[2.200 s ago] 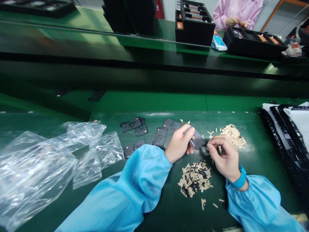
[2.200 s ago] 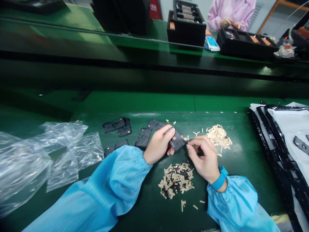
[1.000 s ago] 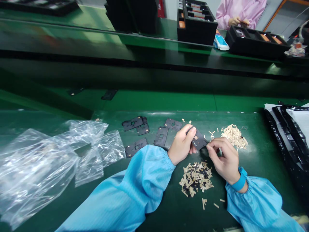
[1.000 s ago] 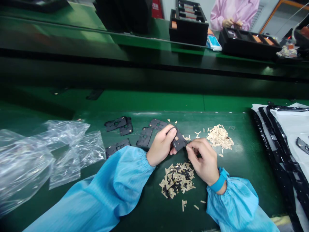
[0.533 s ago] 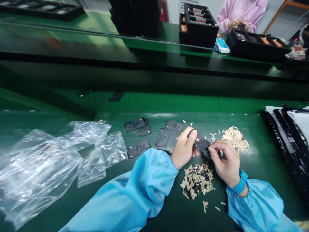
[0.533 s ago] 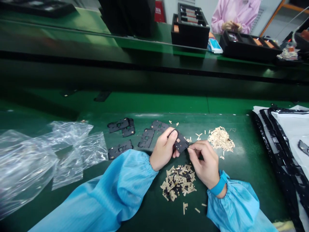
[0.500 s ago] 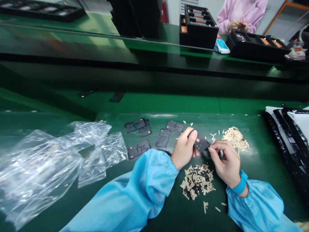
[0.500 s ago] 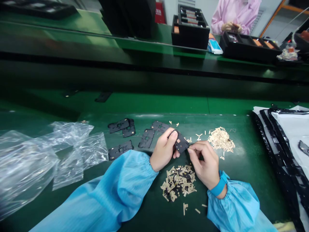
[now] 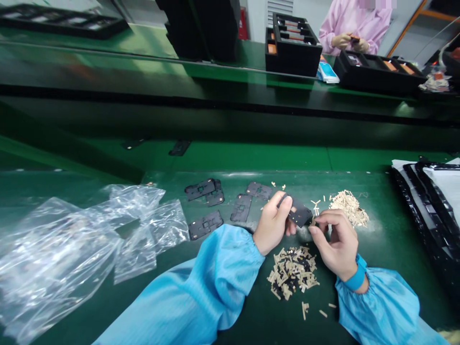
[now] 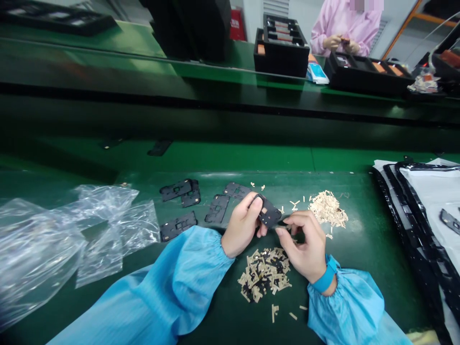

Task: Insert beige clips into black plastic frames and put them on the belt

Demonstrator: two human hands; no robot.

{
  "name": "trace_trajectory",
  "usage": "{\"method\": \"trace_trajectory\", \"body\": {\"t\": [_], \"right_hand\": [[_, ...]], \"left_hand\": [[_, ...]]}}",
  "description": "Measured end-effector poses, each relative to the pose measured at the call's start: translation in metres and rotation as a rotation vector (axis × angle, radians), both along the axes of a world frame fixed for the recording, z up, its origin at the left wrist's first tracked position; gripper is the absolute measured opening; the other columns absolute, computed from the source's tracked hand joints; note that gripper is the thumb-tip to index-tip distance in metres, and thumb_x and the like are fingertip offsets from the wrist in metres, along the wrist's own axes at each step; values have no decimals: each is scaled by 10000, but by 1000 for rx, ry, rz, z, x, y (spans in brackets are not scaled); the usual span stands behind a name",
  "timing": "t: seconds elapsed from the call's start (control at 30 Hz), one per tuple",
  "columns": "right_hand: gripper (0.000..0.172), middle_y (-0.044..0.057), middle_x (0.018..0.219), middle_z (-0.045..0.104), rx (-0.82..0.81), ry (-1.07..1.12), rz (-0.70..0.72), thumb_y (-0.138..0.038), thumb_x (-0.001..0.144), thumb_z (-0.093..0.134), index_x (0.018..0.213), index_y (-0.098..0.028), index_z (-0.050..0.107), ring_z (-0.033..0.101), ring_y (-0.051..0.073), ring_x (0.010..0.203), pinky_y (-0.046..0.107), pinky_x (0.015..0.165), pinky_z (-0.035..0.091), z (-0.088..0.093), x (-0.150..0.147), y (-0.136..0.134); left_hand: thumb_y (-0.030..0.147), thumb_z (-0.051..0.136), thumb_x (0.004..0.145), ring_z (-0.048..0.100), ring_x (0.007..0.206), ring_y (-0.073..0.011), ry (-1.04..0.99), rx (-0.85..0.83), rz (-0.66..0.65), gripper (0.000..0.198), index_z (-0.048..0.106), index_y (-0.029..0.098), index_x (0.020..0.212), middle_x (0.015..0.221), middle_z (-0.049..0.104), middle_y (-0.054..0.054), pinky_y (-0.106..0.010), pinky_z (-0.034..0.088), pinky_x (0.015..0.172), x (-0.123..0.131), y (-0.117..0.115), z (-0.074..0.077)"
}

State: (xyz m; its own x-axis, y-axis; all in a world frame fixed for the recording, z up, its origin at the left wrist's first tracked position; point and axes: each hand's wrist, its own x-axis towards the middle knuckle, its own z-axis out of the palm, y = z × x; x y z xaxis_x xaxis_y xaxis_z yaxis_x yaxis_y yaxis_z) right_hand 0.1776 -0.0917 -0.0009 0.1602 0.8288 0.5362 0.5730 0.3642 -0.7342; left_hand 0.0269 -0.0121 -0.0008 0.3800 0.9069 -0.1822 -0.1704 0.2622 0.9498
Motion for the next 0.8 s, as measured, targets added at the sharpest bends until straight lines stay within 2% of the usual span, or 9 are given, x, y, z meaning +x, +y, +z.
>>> {"method": "trace_trajectory", "body": {"t": [0.17, 0.3, 0.53, 0.8], "right_hand": [[308, 11, 891, 556, -31, -1, -16, -172, 871, 748, 1135, -229, 599, 549, 163, 715, 342, 678, 499, -2, -2, 2], [449, 35, 988, 565, -57, -15, -11, -204, 861, 773, 1255, -233, 559, 557, 162, 735, 355, 700, 517, -3, -3, 2], [338, 21, 883, 596, 68, -122, -72, -146, 897, 737, 1198, -233, 611, 600, 184, 772, 355, 712, 557, 0, -1, 2], [329, 70, 984, 702, 157, -148, -68, -86, 905, 714, 1184, -235, 626, 674, 186, 783, 337, 666, 599, -2, -1, 2]], "left_hand": [[684, 631, 850, 504, 350, -89, -51, -18, -24, 504, 479, 205, 899, 479, 546, 87, -166, 364, 346, 0, 0, -2], [609, 744, 801, 515, 362, -96, -117, -43, -86, 507, 454, 210, 921, 471, 584, 81, -175, 394, 376, -1, 2, -2], [524, 807, 775, 595, 451, -99, -134, 16, -51, 477, 468, 196, 841, 533, 649, 41, -186, 474, 471, -1, 0, -1], [479, 801, 804, 657, 510, -112, -113, 105, 8, 418, 511, 180, 834, 584, 688, 11, -201, 540, 525, -2, -6, -6]]}}
